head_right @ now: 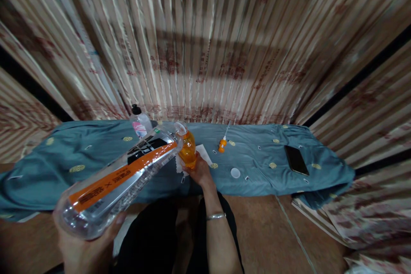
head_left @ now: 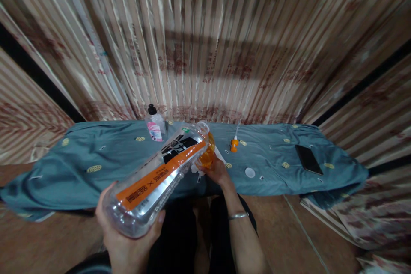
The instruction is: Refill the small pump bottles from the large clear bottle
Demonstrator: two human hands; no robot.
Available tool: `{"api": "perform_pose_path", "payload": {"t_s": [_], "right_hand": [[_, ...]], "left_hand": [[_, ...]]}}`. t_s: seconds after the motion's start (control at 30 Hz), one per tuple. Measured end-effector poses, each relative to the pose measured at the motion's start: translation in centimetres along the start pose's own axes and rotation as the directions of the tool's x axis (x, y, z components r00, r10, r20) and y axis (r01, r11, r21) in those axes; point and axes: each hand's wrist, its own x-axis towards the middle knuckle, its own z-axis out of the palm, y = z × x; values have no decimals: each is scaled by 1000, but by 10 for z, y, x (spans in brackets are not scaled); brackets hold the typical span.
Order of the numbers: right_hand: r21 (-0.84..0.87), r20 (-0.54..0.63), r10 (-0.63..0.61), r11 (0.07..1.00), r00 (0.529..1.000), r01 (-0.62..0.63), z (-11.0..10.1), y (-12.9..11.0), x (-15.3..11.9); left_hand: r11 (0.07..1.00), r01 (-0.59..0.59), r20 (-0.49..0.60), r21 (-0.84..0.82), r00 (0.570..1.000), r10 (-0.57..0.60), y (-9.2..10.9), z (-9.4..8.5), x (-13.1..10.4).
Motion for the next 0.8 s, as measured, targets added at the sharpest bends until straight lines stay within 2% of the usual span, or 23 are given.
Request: {"api": "perform_pose_path", "payload": {"t_s": [0.27,0.5,0.67,0.8], "right_hand": [[13,28,-22,1000,999,21,-2,-1,0],[21,35,-2,1000,999,1,-4,-3,0],[-12,24,-4,1000,1000,5,-3,-2,-2],[-49,14,-20,999,1000,21,0,2,-2]], "left_hand": [[999,7,26,-37,1000,-6,-3,-3,2],[998,-59,41,-21,997,60,-13,-7,8],[998,-23,3,-66,1000,23,-10,-4,6],[997,-53,16,-54,998,54,-21,-9,8]]}}
